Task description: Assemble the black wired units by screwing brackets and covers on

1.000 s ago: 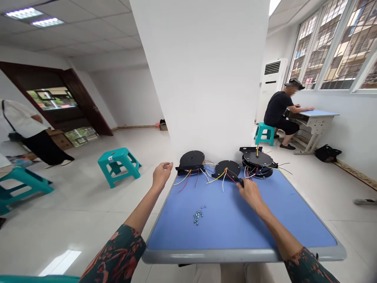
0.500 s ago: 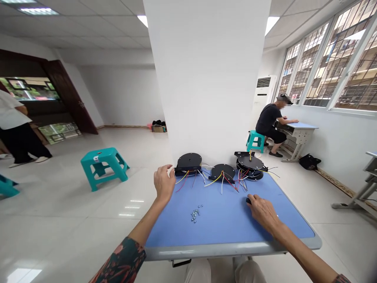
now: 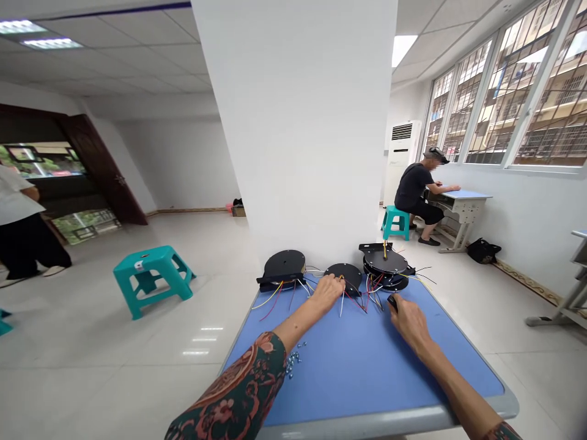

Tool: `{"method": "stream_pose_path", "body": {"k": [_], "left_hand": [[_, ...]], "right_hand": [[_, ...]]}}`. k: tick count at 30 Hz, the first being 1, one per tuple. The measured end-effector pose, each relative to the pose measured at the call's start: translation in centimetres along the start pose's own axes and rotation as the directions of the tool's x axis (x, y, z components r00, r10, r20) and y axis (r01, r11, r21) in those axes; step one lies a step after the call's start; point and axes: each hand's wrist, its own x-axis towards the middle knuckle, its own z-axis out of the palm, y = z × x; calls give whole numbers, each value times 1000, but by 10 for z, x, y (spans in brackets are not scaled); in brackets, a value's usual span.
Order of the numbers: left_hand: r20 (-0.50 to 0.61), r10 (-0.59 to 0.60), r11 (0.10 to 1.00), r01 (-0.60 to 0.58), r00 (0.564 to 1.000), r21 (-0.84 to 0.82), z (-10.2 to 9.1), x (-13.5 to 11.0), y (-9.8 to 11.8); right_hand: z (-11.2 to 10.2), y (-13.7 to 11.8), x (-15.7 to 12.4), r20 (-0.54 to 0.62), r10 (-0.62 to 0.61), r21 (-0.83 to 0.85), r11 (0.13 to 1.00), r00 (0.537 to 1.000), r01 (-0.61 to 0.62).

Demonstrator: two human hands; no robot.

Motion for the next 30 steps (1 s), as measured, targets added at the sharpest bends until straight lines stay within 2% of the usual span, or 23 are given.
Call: {"method": "stream_pose_path", "body": {"k": [4,8,11,14,17,20,22,23,24,26,27,28,29,30], "left_hand": [[58,51,995,-56,997,79,4,13,-2],[71,80,987,-89,994,131,6,18,2],[55,95,984,-102,994,147,8,22,8],[15,84,984,-85,996,154,8,19,14],[-43,71,985,-64,997,157,-1,4,14],[-107,70,986,-52,992,161,-18,-23,3],[-213,35,990,-4,977,142,-33,-44,-12],[-303,-15,993,49,953,105,-40,-55,-23],[-403,-104,991,131,909,40,-47,-65,-35],[-528,-361,932,318,769,-175,-57,-83,-64],[-544,-497,868,383,676,-316,-61,-91,-80],[-528,-651,758,430,545,-490,-63,-97,-95],[-469,-794,606,439,386,-664,-63,-102,-110],[-424,-853,522,446,305,-727,-61,-106,-123]], "right_hand": [[12,4,-3,1,-73,21,997,997,73],[19,8,-2,-24,-113,31,993,993,114],[21,8,-3,-43,-250,62,966,967,252],[23,8,-9,-59,-434,53,898,899,437],[26,8,-18,-71,-576,-43,817,814,574],[30,9,-26,-106,-695,-126,719,712,683],[34,10,-29,-144,-729,-147,685,670,714],[35,10,-30,-160,-732,-149,682,663,717],[35,10,-31,-171,-728,-146,685,664,714],[34,9,-30,-183,-704,-129,709,686,693],[31,7,-28,-185,-684,-107,728,706,677],[26,4,-26,-186,-657,-73,751,731,657],[20,-2,-23,-186,-622,-26,777,761,629],[13,-10,-19,-184,-582,30,802,792,596]]}}
